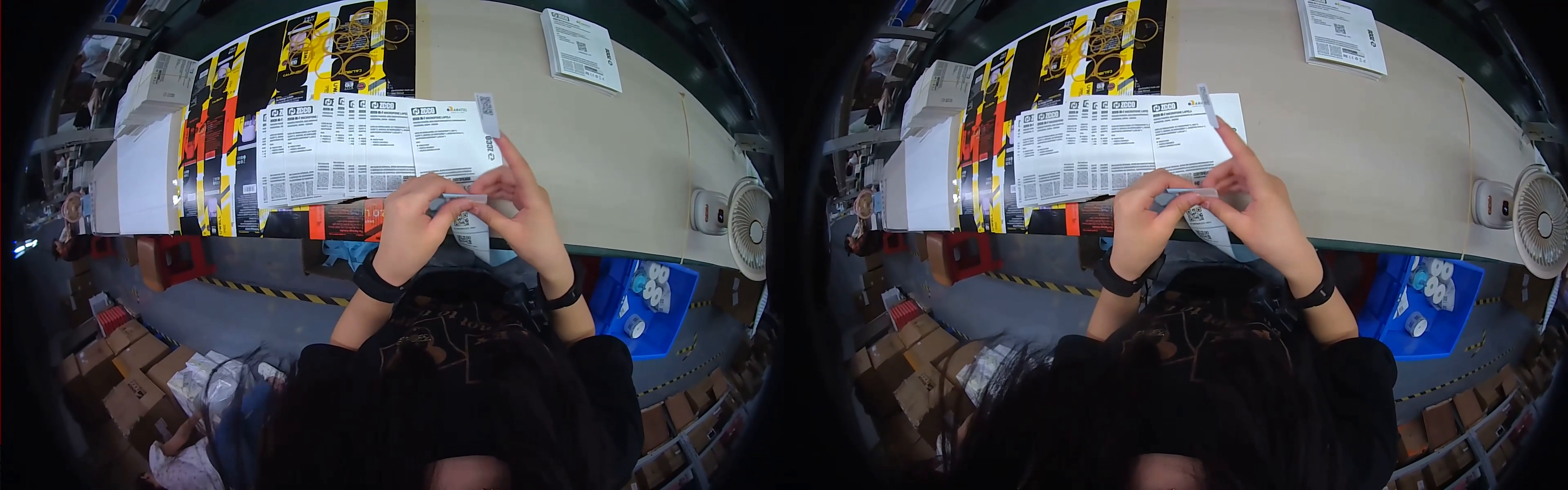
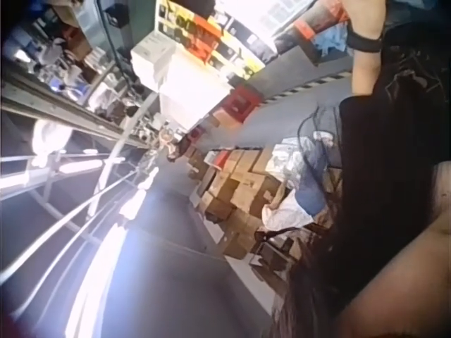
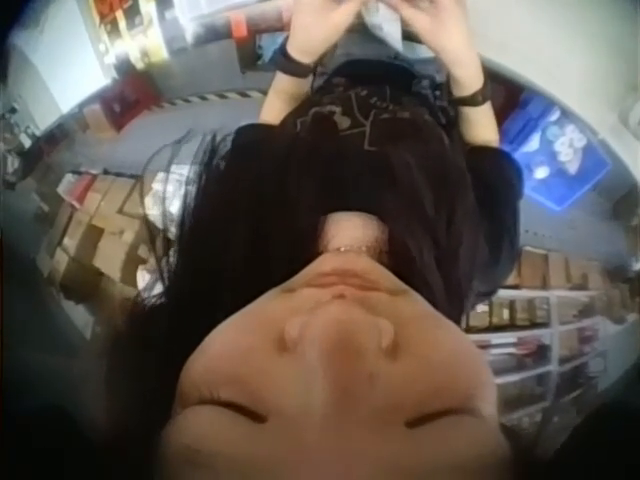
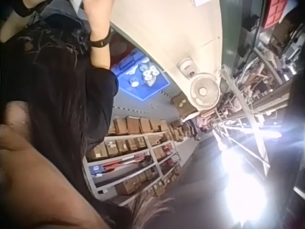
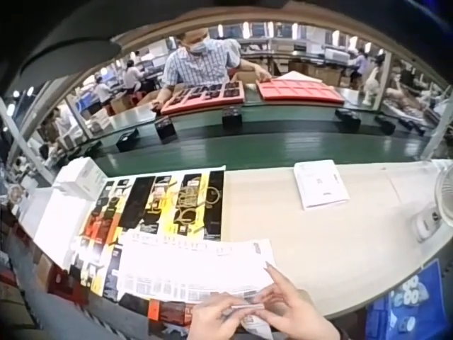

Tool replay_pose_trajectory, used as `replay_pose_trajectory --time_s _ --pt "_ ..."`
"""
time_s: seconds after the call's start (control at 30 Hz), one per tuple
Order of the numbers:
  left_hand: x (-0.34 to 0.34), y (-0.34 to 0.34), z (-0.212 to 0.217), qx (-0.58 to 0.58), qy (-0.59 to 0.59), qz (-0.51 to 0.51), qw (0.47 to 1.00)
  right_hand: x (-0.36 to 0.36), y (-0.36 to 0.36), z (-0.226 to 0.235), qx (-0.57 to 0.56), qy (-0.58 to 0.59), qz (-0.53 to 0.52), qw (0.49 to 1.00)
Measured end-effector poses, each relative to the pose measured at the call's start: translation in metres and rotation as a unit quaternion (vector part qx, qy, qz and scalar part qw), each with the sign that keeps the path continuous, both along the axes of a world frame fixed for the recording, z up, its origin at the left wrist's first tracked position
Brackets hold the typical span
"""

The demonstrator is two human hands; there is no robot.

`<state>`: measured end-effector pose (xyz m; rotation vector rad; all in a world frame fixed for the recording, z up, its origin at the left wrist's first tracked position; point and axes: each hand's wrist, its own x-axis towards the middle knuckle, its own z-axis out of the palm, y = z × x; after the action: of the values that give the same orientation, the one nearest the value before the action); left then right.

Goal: Applying identification labels to product boxes and instruction manuals at a workstation.

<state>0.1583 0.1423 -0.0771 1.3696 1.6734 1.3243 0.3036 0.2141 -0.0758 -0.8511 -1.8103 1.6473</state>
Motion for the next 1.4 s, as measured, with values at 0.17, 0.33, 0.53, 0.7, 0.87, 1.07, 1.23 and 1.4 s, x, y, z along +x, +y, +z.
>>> replay_pose_trajectory --time_s 0.17,0.33,0.53,0.7,0.87,1.07,1.23,1.4 --pt "-0.002 -0.002 0.001 -0.008 0.040 0.026 0.999 -0.002 0.007 0.003 -0.053 0.057 -0.016 0.997" --pt "-0.007 -0.003 0.002 -0.001 0.106 -0.006 0.994 -0.003 0.012 0.006 -0.109 0.079 -0.022 0.991" --pt "-0.018 -0.009 0.004 -0.044 0.056 -0.114 0.991 -0.004 0.040 -0.001 -0.118 0.093 -0.105 0.983" --pt "-0.011 -0.009 -0.007 -0.035 0.092 -0.163 0.982 -0.021 0.050 -0.031 -0.111 0.026 -0.070 0.991" --pt "-0.012 -0.007 -0.008 -0.091 0.138 -0.193 0.967 -0.027 0.048 -0.039 -0.099 -0.002 -0.085 0.991" --pt "-0.013 -0.006 -0.009 -0.119 0.136 -0.200 0.963 -0.032 0.040 -0.037 -0.090 -0.017 -0.103 0.990" --pt "-0.014 -0.005 -0.006 -0.121 0.133 -0.206 0.962 -0.034 0.038 -0.037 -0.072 -0.030 -0.112 0.991" --pt "-0.014 -0.006 -0.009 -0.117 0.122 -0.206 0.964 -0.035 0.036 -0.039 -0.069 -0.038 -0.121 0.990"
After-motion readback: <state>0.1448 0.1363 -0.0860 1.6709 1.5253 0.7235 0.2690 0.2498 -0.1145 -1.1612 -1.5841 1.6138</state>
